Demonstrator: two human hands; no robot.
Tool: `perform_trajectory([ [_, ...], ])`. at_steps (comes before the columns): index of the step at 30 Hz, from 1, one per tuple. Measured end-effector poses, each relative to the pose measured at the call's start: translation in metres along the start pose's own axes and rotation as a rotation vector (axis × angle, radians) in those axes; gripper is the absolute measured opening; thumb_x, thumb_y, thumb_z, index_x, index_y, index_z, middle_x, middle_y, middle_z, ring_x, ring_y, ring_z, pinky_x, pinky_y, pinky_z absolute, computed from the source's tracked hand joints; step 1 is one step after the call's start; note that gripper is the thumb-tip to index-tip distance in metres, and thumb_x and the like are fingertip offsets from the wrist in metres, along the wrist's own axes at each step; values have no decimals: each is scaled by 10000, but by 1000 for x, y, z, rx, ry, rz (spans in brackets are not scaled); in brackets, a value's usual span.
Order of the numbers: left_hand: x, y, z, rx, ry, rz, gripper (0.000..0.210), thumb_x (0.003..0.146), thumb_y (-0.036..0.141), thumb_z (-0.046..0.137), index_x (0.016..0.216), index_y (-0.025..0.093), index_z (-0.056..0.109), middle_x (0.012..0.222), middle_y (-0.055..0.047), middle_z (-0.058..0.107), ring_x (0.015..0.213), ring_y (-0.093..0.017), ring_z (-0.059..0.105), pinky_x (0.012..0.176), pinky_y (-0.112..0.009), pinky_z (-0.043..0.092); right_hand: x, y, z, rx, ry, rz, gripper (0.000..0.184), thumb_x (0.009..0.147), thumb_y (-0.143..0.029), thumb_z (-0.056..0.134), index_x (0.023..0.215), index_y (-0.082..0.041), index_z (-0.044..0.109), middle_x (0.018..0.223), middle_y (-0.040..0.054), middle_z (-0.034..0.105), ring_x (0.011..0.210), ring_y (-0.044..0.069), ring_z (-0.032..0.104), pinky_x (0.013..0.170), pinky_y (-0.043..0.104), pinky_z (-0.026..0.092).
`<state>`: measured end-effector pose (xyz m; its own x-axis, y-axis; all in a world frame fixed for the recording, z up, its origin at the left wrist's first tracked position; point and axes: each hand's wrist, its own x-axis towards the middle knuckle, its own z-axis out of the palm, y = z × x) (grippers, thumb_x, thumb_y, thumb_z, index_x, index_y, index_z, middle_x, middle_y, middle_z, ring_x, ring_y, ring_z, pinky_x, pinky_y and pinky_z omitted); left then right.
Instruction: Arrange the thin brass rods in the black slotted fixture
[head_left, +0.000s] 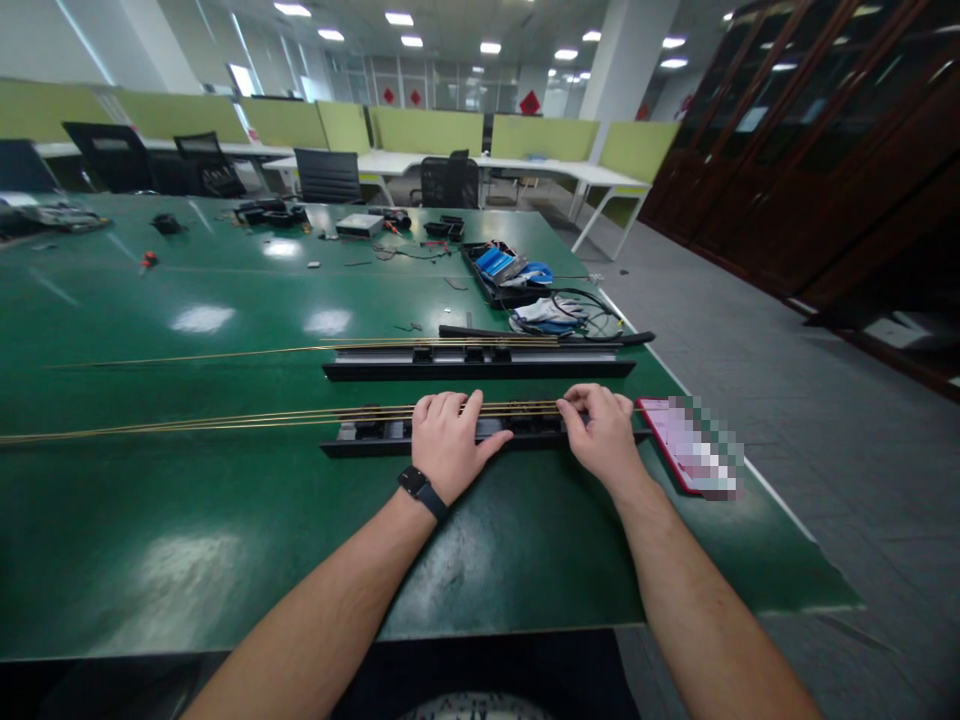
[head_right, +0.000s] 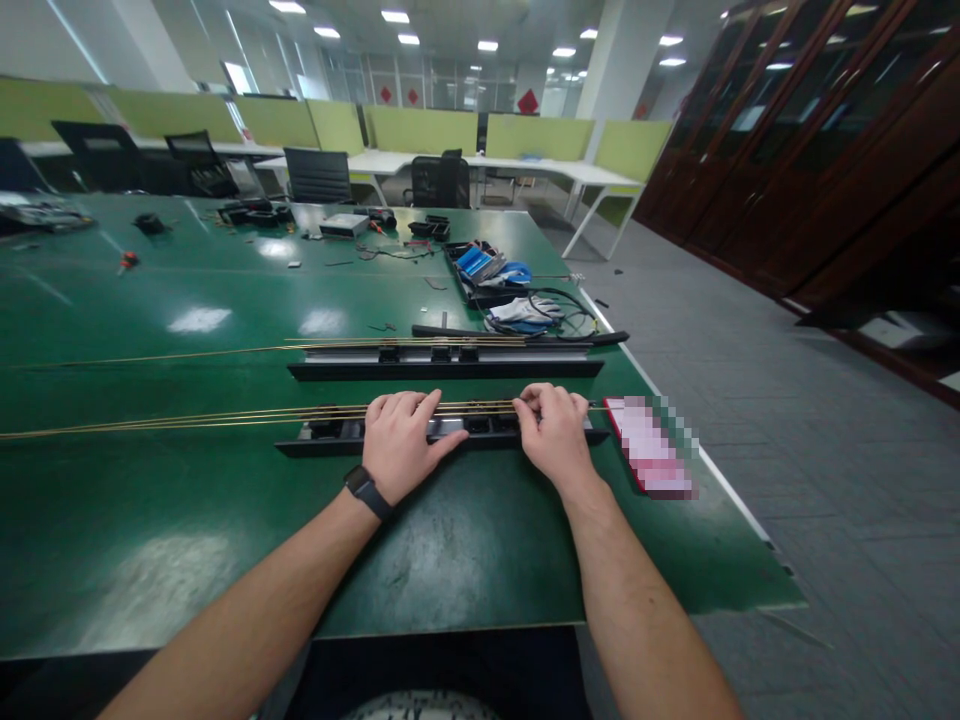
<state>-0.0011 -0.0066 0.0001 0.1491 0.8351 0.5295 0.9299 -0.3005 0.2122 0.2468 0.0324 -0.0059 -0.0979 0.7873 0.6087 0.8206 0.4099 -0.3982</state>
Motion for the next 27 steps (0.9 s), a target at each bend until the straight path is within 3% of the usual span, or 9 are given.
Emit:
perform_trajectory([
  [9, 0, 1, -1, 4, -2, -2, 618, 893, 656, 677, 1304, 195, 676, 1170, -133, 725, 1130, -322, 622, 1046, -488, 376, -2, -1, 2, 4, 17, -3, 202, 972, -444, 596, 1018, -247, 586, 904, 41, 719, 867, 235, 631, 954, 458, 357],
  [27, -1, 0, 1, -3, 2, -8, 604, 893, 653, 681, 1316, 222, 669, 1189, -134, 725, 1147, -326, 617, 1049, -490, 376, -1, 0, 0, -7, 19, -4, 140, 977, -386, 585, 978, -247, 599, 865, 23, 695, 848, 221, 633, 931, 445, 354],
])
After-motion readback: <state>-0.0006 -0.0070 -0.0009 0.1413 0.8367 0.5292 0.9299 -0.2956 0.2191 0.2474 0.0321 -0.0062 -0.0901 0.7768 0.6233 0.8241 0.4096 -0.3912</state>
